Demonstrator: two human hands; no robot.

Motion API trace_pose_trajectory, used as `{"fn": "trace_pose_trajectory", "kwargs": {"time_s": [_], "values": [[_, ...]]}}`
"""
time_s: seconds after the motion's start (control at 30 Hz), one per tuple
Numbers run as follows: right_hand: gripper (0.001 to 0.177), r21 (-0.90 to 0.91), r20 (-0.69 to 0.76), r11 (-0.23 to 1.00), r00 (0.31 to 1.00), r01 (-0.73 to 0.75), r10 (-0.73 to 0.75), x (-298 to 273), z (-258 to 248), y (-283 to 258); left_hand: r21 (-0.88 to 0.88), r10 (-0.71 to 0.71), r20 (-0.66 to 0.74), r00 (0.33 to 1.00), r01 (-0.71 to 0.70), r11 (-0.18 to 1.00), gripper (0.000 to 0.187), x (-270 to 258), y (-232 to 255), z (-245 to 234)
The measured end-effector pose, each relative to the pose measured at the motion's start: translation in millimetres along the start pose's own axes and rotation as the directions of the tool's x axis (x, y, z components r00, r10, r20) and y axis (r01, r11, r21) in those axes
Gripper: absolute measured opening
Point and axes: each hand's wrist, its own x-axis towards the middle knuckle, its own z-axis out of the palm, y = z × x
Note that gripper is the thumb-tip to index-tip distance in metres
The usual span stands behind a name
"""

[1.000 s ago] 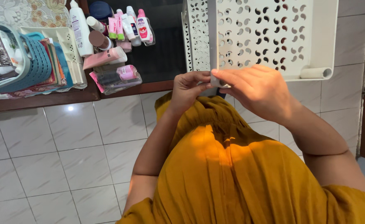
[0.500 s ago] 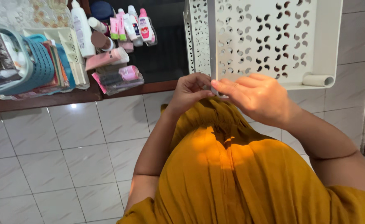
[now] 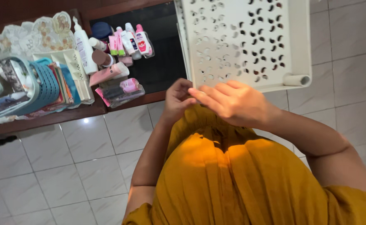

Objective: The person assembles a white plastic storage shelf by inserting white plastic poles into the corner holes of perforated trays. They stack the trays vertically, securing each with poles to form a multi-tiered unit.

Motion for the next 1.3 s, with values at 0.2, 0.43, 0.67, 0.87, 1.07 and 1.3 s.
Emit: {"fn": "trace_pose_trajectory", "kwargs": {"time_s": [0.2,0.43,0.67,0.87,1.07,1.3], "values": [[0.041,0.103,-0.287,0.995,0.957,-0.017,0.046,-36,1,9,0.144,0.347,-0.382,0.856,-0.316,0.938,0.039,13,33,23],[0.028,0.854,-0.427,0.497,0.340,-0.152,0.838,-148,57,59,0.813,0.760,0.161,0.630,-0.521,0.260,0.018,17,127,120],[0.049,0.996,-0.032,-0.037,0.739,0.077,0.673,-180,98,65,0.787,0.013,0.598,0.802,-0.584,-0.200,0.032,66,117,225],[0.030,0.938,0.122,-0.332,0.801,0.100,0.586,-187,121,74,0.823,-0.150,0.434,0.888,-0.459,-0.335,0.014,79,70,235],[0.027,0.911,-0.026,-0.332,0.840,0.243,0.543,-176,136,80,0.870,0.088,0.431,0.898,-0.387,-0.306,0.011,73,58,233],[0.017,0.927,-0.016,-0.312,0.850,0.210,0.526,-179,152,82,0.893,0.160,0.391,0.906,-0.331,-0.304,0.018,71,52,235]]}}
